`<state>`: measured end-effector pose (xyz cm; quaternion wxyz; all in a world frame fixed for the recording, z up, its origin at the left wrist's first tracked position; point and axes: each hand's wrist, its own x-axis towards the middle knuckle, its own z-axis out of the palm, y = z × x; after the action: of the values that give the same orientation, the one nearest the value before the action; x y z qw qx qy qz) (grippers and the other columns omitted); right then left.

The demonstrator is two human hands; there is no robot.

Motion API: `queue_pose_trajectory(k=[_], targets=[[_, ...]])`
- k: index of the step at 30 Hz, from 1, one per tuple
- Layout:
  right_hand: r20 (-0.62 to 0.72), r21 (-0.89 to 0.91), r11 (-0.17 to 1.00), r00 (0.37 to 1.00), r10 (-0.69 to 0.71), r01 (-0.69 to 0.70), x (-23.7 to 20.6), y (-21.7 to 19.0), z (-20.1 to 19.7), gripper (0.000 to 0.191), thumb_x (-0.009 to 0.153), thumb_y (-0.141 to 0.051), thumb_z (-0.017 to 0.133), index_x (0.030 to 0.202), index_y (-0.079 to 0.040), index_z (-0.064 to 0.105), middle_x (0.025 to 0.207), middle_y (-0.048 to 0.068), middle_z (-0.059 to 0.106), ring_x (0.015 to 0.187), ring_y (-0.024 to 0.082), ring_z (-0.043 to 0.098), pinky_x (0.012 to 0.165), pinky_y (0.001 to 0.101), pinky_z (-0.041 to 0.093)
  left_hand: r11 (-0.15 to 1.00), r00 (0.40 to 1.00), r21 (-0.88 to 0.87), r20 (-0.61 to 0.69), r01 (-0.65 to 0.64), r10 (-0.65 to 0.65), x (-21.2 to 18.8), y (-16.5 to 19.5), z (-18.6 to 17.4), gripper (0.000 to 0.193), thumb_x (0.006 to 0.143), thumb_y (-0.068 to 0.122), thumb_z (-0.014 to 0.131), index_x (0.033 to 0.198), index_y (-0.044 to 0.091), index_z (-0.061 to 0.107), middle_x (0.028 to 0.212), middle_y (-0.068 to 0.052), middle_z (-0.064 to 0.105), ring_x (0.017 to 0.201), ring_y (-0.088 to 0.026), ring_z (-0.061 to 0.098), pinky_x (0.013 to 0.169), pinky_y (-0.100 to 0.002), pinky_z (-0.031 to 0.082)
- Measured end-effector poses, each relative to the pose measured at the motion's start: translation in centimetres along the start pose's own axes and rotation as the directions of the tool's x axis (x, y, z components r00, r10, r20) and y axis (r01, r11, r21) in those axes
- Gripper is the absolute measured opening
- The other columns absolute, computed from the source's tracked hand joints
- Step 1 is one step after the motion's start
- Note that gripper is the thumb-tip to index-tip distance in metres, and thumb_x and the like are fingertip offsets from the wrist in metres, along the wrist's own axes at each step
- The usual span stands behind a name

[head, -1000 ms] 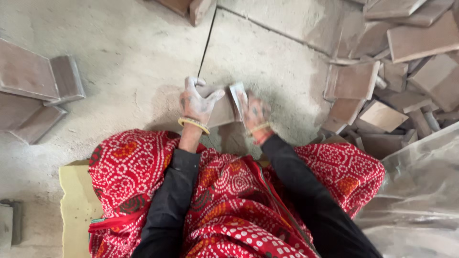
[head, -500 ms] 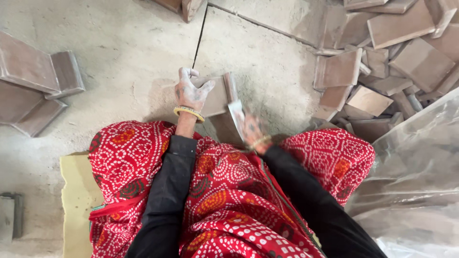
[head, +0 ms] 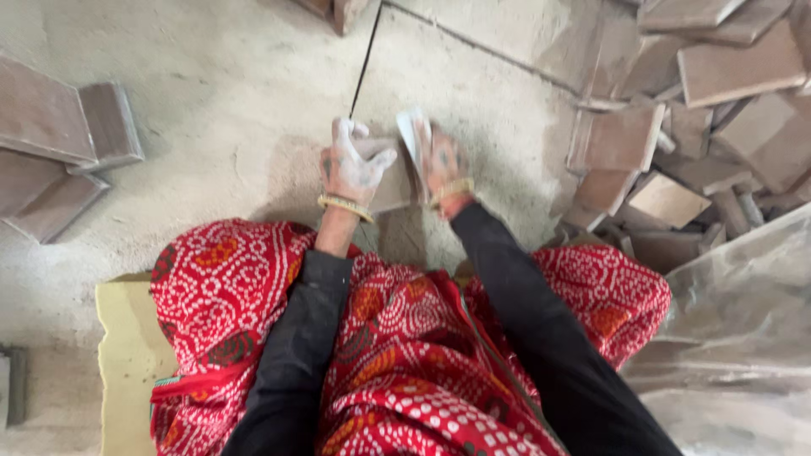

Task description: The person sits on the floor and smooths small stone tile pieces one at a time, rubbing each piece with a small abrasive block by hand, then sets the finished piece aside and picks up the next piece from the pile.

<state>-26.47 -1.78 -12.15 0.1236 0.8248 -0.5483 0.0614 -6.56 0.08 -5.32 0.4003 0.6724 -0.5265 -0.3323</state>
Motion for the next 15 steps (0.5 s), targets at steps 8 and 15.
queue_pose_trajectory(k=[8, 15], targets=[[0.177, 0.185, 0.959, 0.967, 0.184, -0.216, 2.7, 0.3, -1.2, 0.050, 0.108, -0.029, 0.048, 0.156, -0.014, 0.050, 0.139, 0.014, 0.064, 0.121, 0.033, 0.062, 0.102, 0.0464, 0.055, 0.998, 0.999, -0.045, 0.004, 0.047, -0.047, 0.5, -1.3, 0.2, 0.058, 0.072, 0.026, 0.092, 0.112, 0.010, 0.054, 0.088, -0.014, 0.071, 0.084, -0.032, 0.072, 0.076, -0.044, 0.056], [0.293, 0.036, 0.998, 0.955, 0.045, -0.058, -12.1, -1.6, -2.6, 0.054, 0.101, -0.021, 0.052, 0.153, -0.006, 0.050, 0.121, 0.020, 0.066, 0.104, 0.036, 0.063, 0.083, 0.0499, 0.055, 0.995, 0.996, -0.090, -0.074, 0.036, -0.043, 0.6, -2.2, 0.2, 0.063, 0.067, 0.029, 0.094, 0.113, 0.010, 0.055, 0.092, -0.013, 0.072, 0.083, -0.029, 0.071, 0.076, -0.042, 0.056]])
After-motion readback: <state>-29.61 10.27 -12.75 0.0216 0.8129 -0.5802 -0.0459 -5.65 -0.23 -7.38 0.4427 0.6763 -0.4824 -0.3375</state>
